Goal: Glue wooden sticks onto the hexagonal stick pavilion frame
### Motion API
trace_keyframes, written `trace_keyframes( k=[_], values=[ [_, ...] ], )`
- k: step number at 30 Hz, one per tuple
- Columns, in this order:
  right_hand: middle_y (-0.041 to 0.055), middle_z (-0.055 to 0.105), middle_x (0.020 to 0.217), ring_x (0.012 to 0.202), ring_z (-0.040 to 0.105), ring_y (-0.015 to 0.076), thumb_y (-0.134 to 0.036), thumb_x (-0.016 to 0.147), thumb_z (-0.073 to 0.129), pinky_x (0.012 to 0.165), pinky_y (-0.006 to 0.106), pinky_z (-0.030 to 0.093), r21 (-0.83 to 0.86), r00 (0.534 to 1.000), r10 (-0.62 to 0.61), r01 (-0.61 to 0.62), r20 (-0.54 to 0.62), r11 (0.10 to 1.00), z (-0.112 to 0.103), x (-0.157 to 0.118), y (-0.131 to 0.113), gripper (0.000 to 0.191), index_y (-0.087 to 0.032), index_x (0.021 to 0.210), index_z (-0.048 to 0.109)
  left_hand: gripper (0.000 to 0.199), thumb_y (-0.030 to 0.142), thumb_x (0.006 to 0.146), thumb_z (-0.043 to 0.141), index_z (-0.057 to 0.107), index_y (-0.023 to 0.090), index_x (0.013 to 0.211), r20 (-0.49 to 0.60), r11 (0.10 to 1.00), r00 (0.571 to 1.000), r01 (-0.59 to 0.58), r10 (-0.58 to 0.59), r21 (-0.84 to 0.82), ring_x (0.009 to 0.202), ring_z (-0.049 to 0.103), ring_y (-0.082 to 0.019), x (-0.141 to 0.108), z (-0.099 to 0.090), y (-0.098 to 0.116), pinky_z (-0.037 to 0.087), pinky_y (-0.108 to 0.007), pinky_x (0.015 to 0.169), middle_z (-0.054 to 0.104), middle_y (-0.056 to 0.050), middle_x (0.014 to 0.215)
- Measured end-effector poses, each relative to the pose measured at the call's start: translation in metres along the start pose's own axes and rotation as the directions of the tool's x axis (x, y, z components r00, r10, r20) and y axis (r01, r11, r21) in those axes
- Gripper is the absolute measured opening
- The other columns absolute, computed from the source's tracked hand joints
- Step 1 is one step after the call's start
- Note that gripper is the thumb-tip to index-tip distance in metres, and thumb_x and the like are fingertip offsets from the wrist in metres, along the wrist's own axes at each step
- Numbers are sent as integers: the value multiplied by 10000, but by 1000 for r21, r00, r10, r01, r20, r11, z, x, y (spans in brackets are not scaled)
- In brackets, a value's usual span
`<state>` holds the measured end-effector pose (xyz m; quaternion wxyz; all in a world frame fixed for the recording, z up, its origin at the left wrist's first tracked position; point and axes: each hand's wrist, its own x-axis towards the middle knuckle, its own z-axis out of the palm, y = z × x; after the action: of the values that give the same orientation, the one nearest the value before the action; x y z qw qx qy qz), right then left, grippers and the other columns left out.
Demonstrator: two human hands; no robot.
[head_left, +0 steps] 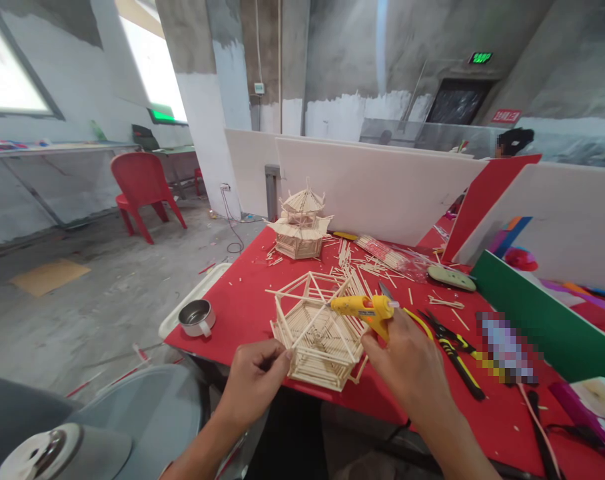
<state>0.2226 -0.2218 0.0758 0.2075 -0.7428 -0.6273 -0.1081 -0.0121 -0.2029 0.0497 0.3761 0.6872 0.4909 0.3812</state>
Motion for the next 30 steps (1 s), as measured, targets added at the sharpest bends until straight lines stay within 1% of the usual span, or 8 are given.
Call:
trace_keyframes(
  k=[7, 14, 18, 22, 26, 30],
  values=[
    [98, 667, 987, 836, 647, 240, -271, 860, 558, 616, 301, 393, -4, 1000, 5, -5, 28, 1000, -1, -3, 1, 192, -165, 1018, 534, 429, 407, 863, 527, 465, 155, 520, -3, 1000, 1000, 13, -14, -13, 486, 308, -72, 1, 1, -2, 241, -203, 458, 361, 35, 494],
    [86, 666, 962, 804, 640, 226, -269, 857, 548, 607, 294, 384, -18, 1000, 2, -2, 3, 1000, 0, -2, 1, 173, -171, 999, 542, 412, 383, 834, 554, 431, 160, 510, 22, 1000, 1000, 17, -17, -13, 496, 298, -72, 3, 1, 1, 236, -201, 461, 340, 36, 503],
    [88, 668, 961, 774, 640, 220, -271, 860, 537, 590, 295, 377, -36, 1000, 9, -9, -6, 999, 1, 0, -1, 165, -173, 992, 548, 389, 366, 828, 551, 453, 155, 516, 25, 1000, 1000, -5, 4, 17, 496, 303, -73, 2, 0, 1, 238, -206, 469, 350, 34, 499],
    [82, 666, 936, 747, 638, 222, -272, 851, 550, 596, 307, 384, -33, 1000, 20, -19, 10, 999, 1, 0, -1, 191, -166, 1009, 546, 385, 365, 837, 543, 470, 152, 524, 22, 1000, 1000, -12, 12, 28, 502, 307, -75, 2, 0, 0, 245, -207, 475, 351, 33, 510],
    [94, 668, 987, 787, 640, 230, -284, 861, 537, 623, 312, 396, -24, 999, 22, -21, 33, 999, 1, -1, 0, 208, -161, 1029, 547, 380, 352, 849, 543, 475, 152, 534, -7, 996, 999, -39, 40, 80, 513, 311, -78, 1, 1, -3, 252, -206, 482, 351, 34, 519],
    [93, 661, 975, 814, 635, 235, -291, 870, 523, 635, 312, 403, -12, 999, 26, -26, 40, 1000, 2, -3, 2, 202, -163, 1023, 554, 382, 331, 864, 534, 468, 153, 533, -37, 986, 995, -84, 91, 144, 504, 319, -74, -1, 1, -4, 263, -201, 484, 362, 36, 515]
  ],
)
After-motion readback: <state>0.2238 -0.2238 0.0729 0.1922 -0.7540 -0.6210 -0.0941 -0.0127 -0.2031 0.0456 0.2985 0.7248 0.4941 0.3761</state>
